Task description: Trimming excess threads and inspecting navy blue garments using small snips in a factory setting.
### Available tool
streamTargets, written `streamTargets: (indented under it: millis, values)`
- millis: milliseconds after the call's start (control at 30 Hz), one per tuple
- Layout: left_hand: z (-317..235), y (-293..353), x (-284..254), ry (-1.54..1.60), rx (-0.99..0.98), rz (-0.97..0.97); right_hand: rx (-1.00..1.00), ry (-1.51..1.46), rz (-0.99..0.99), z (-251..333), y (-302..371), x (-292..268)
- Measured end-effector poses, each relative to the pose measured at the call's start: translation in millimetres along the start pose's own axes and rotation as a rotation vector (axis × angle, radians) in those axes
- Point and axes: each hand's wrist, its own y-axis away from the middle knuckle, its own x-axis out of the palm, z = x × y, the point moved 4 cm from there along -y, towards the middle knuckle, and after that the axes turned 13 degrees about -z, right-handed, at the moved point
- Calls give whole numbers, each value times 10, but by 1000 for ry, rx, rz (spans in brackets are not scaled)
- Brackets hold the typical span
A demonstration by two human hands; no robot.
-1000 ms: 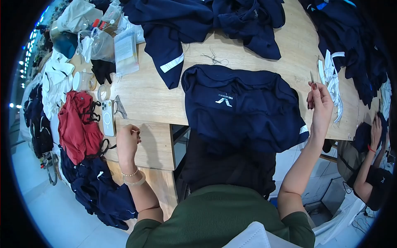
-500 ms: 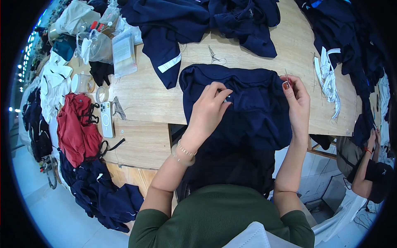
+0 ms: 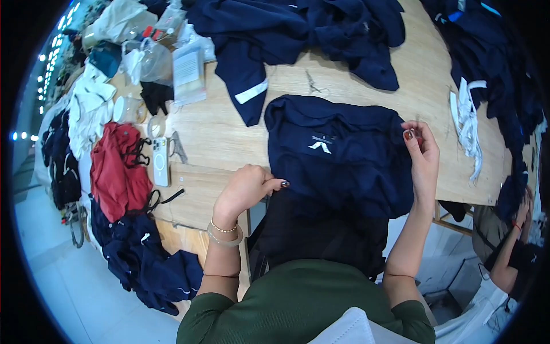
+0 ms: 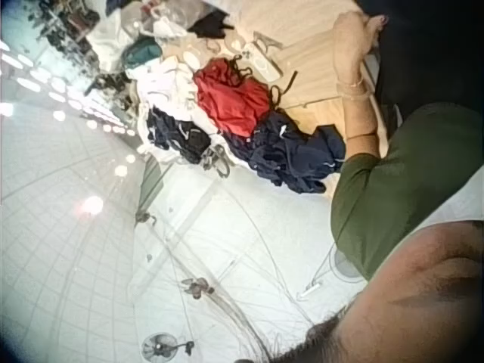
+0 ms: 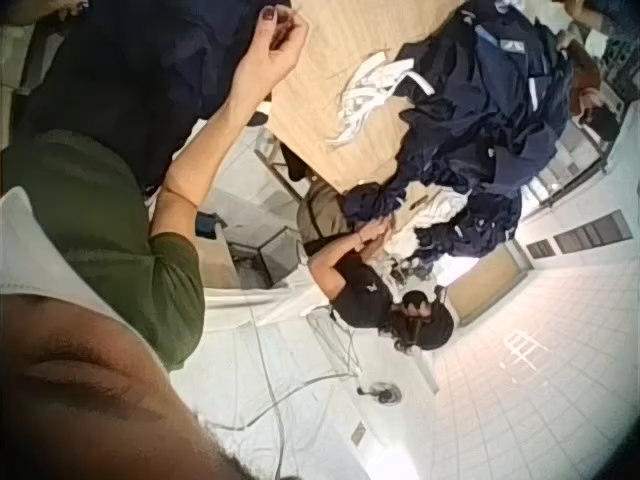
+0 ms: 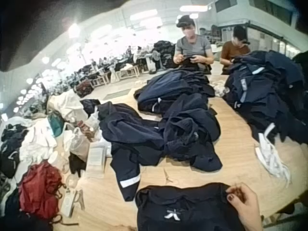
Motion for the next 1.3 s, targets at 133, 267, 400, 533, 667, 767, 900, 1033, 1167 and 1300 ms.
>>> streamTargets:
  millis: [133,267,400,533,667,767,900,1033,1167,1300]
  values:
    - [255,-32,-227,-12,-59,-364,59,-9,117,0,36,316]
    - [374,-357,-366,315,-249,-615,36,63,120,-24,47,447]
    - [490,-591,-271,590,-182,-628,-43,89,-145,-12,-178,-23]
    - [460,-734,-182,809,-206,-507,125,270,-189,-257,-391,-663]
    - [388,-837,-85,769,-268,-443,221,324,-54,-434,-380,-686]
    - [467,-912,-36,714,-326,-306,220,314,-34,-472,-456,-525]
    - [256,-879,-52,924,-306,-202,237,284,191,-531,-537,-338]
    - [289,-848,-60,1149,-315,-134,276,278,353,-487,-606,-285]
    - [360,-870,-75,1617,-434,-288,455,-98,214,-497,-586,-295]
    - [835,-918,3,2089,-294,-130,640,-842,-22,-906,-756,-680]
